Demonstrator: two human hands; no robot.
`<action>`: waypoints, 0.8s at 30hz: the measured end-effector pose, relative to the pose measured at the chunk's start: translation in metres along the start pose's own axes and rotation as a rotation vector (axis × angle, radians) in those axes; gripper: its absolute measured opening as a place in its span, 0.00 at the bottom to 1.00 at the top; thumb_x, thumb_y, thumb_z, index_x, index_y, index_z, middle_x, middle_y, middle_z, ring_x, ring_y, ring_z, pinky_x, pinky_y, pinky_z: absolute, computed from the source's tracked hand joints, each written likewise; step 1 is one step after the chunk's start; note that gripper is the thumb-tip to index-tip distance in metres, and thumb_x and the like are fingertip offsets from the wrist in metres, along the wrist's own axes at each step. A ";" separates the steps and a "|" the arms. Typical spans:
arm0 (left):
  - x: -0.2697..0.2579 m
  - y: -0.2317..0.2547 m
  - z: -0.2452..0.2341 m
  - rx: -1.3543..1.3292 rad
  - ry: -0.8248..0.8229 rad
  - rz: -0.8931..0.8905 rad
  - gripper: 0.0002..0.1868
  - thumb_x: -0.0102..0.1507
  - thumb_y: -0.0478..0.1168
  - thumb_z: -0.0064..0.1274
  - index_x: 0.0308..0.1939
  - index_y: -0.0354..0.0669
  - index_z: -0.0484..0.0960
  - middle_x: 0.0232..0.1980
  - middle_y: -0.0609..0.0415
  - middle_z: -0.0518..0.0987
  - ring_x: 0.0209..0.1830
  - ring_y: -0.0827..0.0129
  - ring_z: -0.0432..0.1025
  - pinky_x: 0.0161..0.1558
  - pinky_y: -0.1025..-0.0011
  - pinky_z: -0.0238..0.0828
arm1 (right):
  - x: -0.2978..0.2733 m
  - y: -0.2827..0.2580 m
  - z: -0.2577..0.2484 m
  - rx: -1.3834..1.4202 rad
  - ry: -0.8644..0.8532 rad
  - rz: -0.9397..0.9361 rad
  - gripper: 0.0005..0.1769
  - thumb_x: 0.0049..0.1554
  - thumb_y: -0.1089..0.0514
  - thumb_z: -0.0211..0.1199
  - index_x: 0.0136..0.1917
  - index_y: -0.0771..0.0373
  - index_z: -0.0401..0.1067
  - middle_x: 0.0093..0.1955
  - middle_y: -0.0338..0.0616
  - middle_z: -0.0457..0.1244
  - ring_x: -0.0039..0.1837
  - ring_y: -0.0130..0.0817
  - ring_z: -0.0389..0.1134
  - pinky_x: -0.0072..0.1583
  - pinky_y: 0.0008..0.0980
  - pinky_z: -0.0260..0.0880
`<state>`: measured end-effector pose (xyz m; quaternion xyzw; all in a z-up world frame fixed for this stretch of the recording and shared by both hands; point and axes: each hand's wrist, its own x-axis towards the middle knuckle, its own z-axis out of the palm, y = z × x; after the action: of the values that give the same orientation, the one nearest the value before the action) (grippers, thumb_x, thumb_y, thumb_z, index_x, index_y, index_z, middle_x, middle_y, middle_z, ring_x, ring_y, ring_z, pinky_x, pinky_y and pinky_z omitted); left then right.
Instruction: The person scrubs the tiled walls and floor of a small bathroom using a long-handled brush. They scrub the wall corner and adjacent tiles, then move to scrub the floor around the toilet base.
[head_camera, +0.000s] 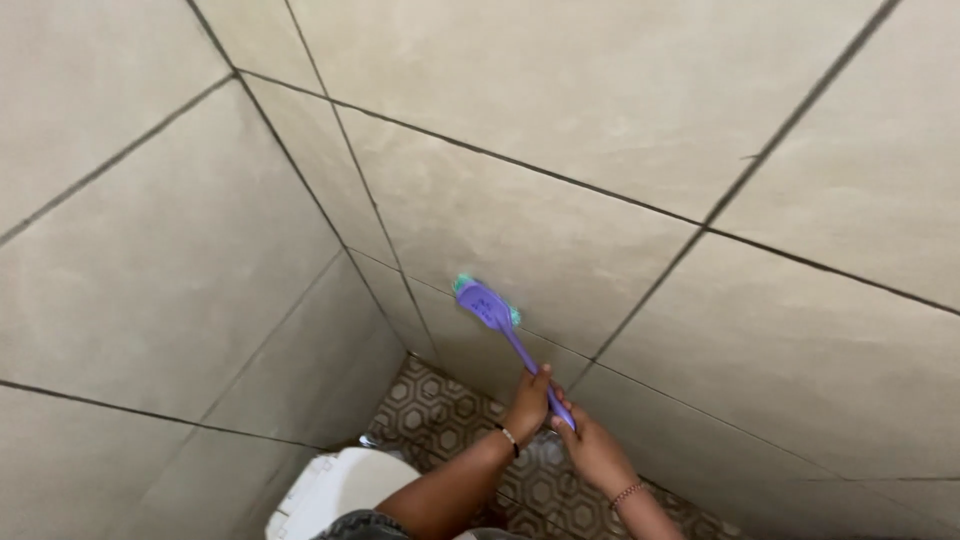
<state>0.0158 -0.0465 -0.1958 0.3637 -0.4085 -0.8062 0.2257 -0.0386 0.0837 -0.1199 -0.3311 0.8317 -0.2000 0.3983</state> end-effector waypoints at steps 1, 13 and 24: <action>-0.011 0.003 0.013 0.032 -0.032 0.016 0.17 0.74 0.51 0.39 0.37 0.44 0.65 0.23 0.50 0.73 0.19 0.63 0.74 0.21 0.66 0.71 | -0.007 0.012 -0.002 0.095 0.062 -0.047 0.32 0.61 0.35 0.48 0.74 0.48 0.64 0.72 0.41 0.65 0.71 0.44 0.66 0.64 0.40 0.66; -0.143 0.104 0.198 0.491 -0.466 0.384 0.16 0.72 0.51 0.37 0.55 0.44 0.64 0.30 0.56 0.74 0.27 0.66 0.71 0.34 0.64 0.70 | -0.099 0.104 -0.068 0.385 0.576 -0.274 0.29 0.62 0.44 0.49 0.73 0.57 0.63 0.41 0.41 0.64 0.40 0.32 0.62 0.45 0.36 0.62; -0.169 0.005 0.306 1.201 -0.676 0.594 0.20 0.70 0.57 0.37 0.51 0.44 0.62 0.28 0.52 0.76 0.21 0.55 0.71 0.20 0.54 0.62 | -0.127 0.198 -0.064 0.955 0.745 -0.458 0.19 0.68 0.54 0.46 0.69 0.62 0.57 0.28 0.40 0.55 0.29 0.25 0.54 0.33 0.30 0.57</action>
<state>-0.1123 0.2136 -0.0013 0.0312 -0.9062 -0.4177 0.0587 -0.1083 0.3172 -0.1317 -0.1950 0.6421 -0.7292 0.1338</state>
